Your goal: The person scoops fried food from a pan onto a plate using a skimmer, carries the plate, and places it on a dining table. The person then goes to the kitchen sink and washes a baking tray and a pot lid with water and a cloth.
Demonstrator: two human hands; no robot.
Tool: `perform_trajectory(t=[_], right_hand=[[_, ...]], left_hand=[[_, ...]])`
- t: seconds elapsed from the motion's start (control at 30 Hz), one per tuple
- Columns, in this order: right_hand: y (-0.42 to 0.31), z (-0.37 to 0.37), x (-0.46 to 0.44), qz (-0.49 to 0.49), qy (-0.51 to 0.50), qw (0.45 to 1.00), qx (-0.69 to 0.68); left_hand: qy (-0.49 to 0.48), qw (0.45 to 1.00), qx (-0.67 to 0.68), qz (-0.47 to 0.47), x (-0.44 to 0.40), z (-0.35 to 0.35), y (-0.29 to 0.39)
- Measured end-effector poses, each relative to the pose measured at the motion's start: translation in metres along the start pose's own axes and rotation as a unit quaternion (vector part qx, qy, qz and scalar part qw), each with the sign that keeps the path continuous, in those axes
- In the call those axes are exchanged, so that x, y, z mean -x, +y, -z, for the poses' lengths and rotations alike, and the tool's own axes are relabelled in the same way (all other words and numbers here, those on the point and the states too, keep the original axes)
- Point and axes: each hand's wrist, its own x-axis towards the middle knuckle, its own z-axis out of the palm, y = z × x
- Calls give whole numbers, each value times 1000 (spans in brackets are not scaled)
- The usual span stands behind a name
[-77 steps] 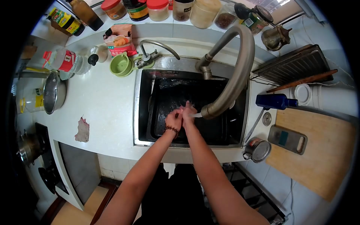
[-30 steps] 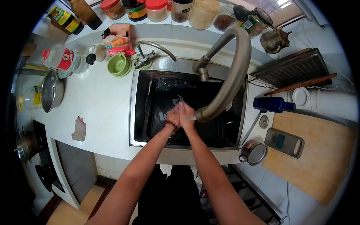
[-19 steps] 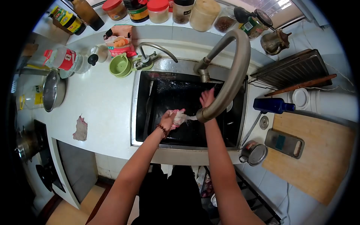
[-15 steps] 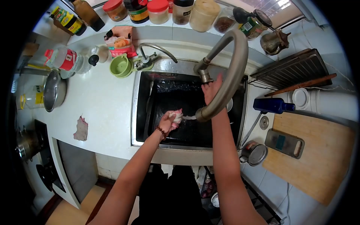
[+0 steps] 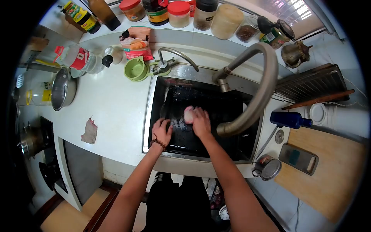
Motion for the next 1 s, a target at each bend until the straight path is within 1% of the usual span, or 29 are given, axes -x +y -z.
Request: perform_trajectory(t=[0.03,0.07,0.1,0.17,0.2,0.23,0.27,0.33,0.37,0.4,0.43,0.5,0.53,0.6,0.63,0.7,0.73,0.77,0.83,0.9,0.93,0.97,1.0], right_hand=[[6,-10,-23,-56,24,998,14],[9,-14,-44,-129,24,991,-19],[-1,-11,-66,-178,65,978,-83],[-8,-51,-103,-137,151,979,-29],[-20,-62,-112,-121,142,981,-58],[-28,-70,-117,-107,131,982,-86],[-29,-75,-118,-55,95,991,-79],[-36,-70,-108,-64,88,991,-81],[-38,-63,-100,-74,84,990,-81],[-36,-51,-92,-97,102,988,-60],[-32,-38,-83,-117,94,988,-25],[-28,-21,-87,-202,-38,978,29],[-28,-27,-91,-204,-38,978,30],[-31,-53,-122,-164,2,985,48],[-35,-64,-139,-161,5,986,45],[-41,-92,-168,-171,40,977,-117],[-40,-103,-180,-229,56,952,-198],[-33,-110,-174,-230,53,951,-197],[-31,-72,-161,-190,122,893,-390],[-19,-46,-130,-195,102,901,-373],[-14,-28,-113,-157,91,943,-280],[-9,-15,-104,-114,83,973,-183],[-5,-17,-94,-114,85,973,-181]], left_hand=[[36,996,-77,0,4,9,-1],[-34,997,-32,56,6,6,-13],[-32,997,11,71,11,-3,-27],[-97,979,32,177,11,-8,-39],[-96,977,33,185,12,-7,-40],[-115,977,34,178,13,-6,-42],[-105,977,48,181,14,-5,-43],[-98,975,65,188,16,-7,-49],[-92,978,69,176,18,-9,-52],[-84,981,72,162,17,-11,-54],[-83,981,76,160,16,-13,-57],[-78,987,44,136,18,-17,-58],[-72,988,38,131,18,-17,-58],[-70,988,45,128,19,-18,-57],[-69,988,52,129,18,-17,-57],[-78,987,53,134,18,-13,-54],[-74,987,59,131,18,-13,-55],[-73,987,67,129,18,-12,-55],[-76,987,70,123,18,-17,-58],[-85,986,74,124,23,-17,-58],[-90,985,80,127,23,-16,-57],[-92,984,85,125,18,-14,-56],[-92,984,87,122,18,-16,-58]])
